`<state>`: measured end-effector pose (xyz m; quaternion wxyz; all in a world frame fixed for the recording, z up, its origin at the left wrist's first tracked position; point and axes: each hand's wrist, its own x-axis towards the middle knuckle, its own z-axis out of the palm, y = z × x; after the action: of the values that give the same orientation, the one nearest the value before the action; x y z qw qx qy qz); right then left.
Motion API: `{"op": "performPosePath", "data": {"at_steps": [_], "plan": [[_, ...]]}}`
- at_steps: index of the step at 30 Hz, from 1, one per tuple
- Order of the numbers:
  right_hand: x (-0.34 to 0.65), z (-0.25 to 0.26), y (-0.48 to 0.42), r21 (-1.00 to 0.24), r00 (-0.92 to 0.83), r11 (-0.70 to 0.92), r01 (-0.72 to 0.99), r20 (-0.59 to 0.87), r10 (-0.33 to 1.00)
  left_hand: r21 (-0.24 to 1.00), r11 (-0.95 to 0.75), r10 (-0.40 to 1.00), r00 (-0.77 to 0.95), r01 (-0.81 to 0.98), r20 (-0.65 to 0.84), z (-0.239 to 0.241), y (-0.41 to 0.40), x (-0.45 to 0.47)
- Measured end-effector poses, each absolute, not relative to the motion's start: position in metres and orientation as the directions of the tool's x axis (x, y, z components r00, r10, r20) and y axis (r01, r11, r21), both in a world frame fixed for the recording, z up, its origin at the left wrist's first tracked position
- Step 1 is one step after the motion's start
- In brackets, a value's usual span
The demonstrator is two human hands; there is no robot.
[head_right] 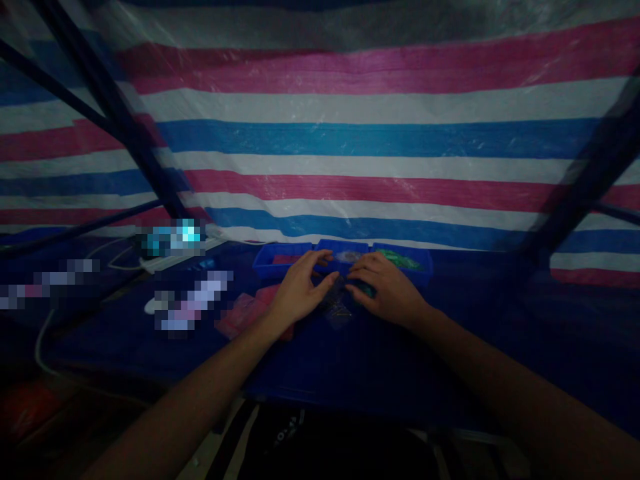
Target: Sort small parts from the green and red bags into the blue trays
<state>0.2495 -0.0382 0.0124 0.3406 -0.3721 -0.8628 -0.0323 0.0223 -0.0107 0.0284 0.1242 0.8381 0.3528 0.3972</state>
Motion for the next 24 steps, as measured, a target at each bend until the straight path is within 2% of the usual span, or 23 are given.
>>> {"op": "performPosePath", "data": {"at_steps": [6, 16, 20, 22, 24], "plan": [[0.243, -0.003, -0.044, -0.308, -0.544, 0.707, 0.637, 0.47, 0.695, 0.485, -0.723, 0.688, 0.457, 0.492, 0.563, 0.027, -0.01, 0.022], [0.252, -0.009, -0.027, -0.352, -0.451, 0.622, 0.699, 0.458, 0.766, 0.477, -0.729, 0.683, 0.476, 0.491, 0.554, 0.025, -0.009, 0.023], [0.251, -0.005, -0.027, -0.353, -0.391, 0.616, 0.705, 0.531, 0.752, 0.463, -0.735, 0.677, 0.487, 0.496, 0.552, 0.026, -0.011, 0.022], [0.25, -0.002, -0.028, -0.434, -0.289, 0.59, 0.681, 0.582, 0.76, 0.448, -0.747, 0.663, 0.492, 0.491, 0.565, 0.027, -0.012, 0.022], [0.248, 0.001, -0.031, -0.592, -0.169, 0.553, 0.587, 0.578, 0.798, 0.442, -0.765, 0.643, 0.511, 0.468, 0.571, 0.027, -0.013, 0.023]]}}
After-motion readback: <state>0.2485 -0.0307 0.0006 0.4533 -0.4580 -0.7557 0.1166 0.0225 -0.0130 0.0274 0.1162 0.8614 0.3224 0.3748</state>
